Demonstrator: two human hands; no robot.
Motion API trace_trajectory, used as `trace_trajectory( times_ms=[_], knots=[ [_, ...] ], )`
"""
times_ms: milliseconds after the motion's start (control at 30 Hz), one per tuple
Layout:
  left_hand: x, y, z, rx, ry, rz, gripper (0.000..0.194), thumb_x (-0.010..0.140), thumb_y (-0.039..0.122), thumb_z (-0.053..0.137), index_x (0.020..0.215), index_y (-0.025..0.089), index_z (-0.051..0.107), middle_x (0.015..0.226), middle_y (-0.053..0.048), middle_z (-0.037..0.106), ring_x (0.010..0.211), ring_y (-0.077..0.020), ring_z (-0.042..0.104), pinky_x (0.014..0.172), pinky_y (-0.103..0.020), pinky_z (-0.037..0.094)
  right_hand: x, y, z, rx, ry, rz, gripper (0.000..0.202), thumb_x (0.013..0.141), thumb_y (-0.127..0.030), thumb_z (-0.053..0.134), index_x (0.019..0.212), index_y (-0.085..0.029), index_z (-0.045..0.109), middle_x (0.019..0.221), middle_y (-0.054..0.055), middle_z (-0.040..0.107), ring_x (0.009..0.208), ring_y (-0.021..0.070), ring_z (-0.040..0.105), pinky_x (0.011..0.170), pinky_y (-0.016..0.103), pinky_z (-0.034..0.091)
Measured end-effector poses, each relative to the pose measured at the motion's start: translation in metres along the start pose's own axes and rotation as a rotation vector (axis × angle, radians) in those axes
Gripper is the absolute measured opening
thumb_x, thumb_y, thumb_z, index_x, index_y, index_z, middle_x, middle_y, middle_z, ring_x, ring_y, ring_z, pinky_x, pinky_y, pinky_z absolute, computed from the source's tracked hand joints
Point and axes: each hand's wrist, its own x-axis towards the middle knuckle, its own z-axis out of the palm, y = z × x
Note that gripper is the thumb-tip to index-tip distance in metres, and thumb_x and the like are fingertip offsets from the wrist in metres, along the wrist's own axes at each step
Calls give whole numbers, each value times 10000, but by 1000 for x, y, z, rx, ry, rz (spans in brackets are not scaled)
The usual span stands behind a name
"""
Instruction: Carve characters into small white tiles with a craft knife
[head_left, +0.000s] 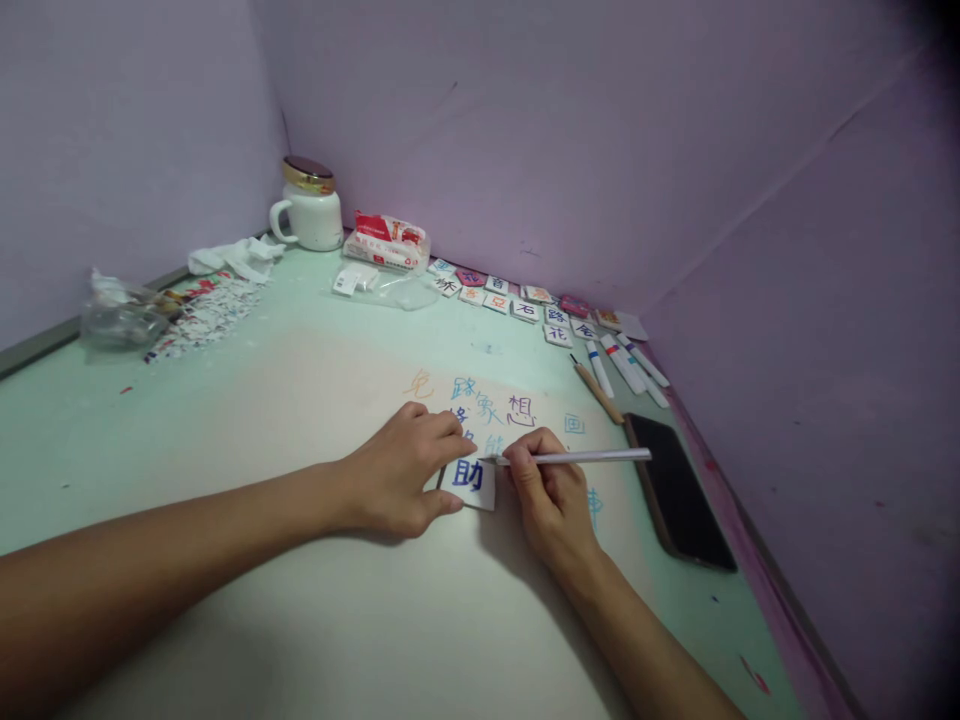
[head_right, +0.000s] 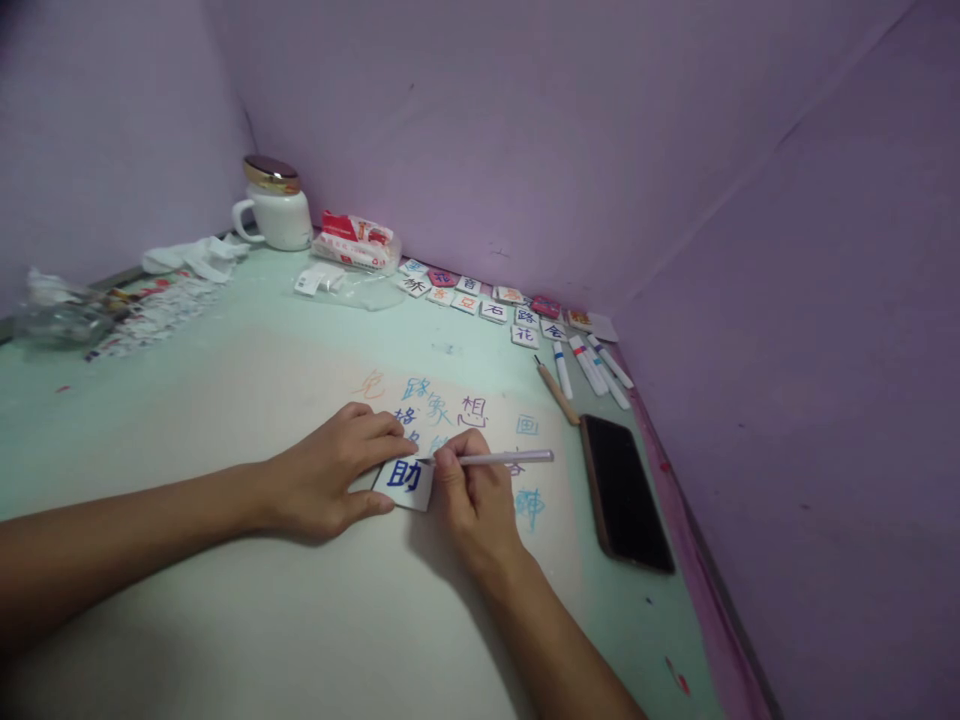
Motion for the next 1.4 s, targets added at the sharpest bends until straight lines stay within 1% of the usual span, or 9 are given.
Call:
trace_trajectory(
  times_ms=[300,467,600,767,867,933,1067,1233,1400],
  knots=[
    [0,0,3,-10,24,-47,414,677,290,740,1038,143,599,948,-65,580,879,-232,552,849,-415,348,-1,-4,1,-68,24,25,225,913,-304,463,709,-210,480,529,-65,439,462,107,426,466,240,326],
    [1,3,3,34,26,-72,496,629,440,800,977,138,617,882,-50,584,827,-224,548,828,-405,352,-2,-7,5,-100,77,10,218,907,-298,477,705,-214,476,542,-55,470,466,110,451,466,238,345],
    [1,4,4,62,34,-55,532,613,509,797,964,150,622,859,-40,583,796,-213,537,816,-397,349,-2,-8,7,-121,60,-25,196,909,-276,470,724,-215,478,535,-59,458,462,111,448,452,232,338],
    [2,4,3,59,2,-60,517,638,495,788,982,145,625,857,-44,572,811,-217,528,815,-394,349,-1,-6,8,-144,50,-84,172,903,-235,470,733,-215,467,532,-71,425,437,99,399,433,229,304],
    [3,4,2,57,-1,-63,491,636,491,791,941,141,630,846,-41,566,812,-217,526,815,-394,351,-1,-5,9,-157,48,-121,160,899,-221,470,739,-216,467,547,-67,429,452,101,400,443,229,309],
    [3,5,2,57,-2,-62,469,638,490,790,911,144,630,837,-35,562,806,-214,523,816,-394,353,-1,-5,9,-163,42,-125,158,899,-219,472,741,-218,464,549,-65,433,455,102,400,443,229,309],
    [3,6,1,57,-3,-58,488,642,497,786,941,147,626,835,-32,558,803,-211,520,817,-396,356,-1,-6,8,-170,28,-119,156,896,-226,479,742,-220,462,548,-64,435,451,102,395,435,230,304],
    [3,5,2,60,7,-53,463,640,502,786,889,149,618,826,-30,554,797,-208,519,812,-393,362,-1,-7,8,-200,21,-104,170,899,-245,466,731,-224,457,540,-63,440,442,104,386,426,236,294],
    [4,5,1,70,3,-51,457,645,507,778,876,146,618,828,-33,555,796,-208,520,809,-394,366,-2,-7,8,-206,16,-128,169,898,-233,466,730,-223,452,540,-65,433,446,103,381,430,238,290]
  ],
)
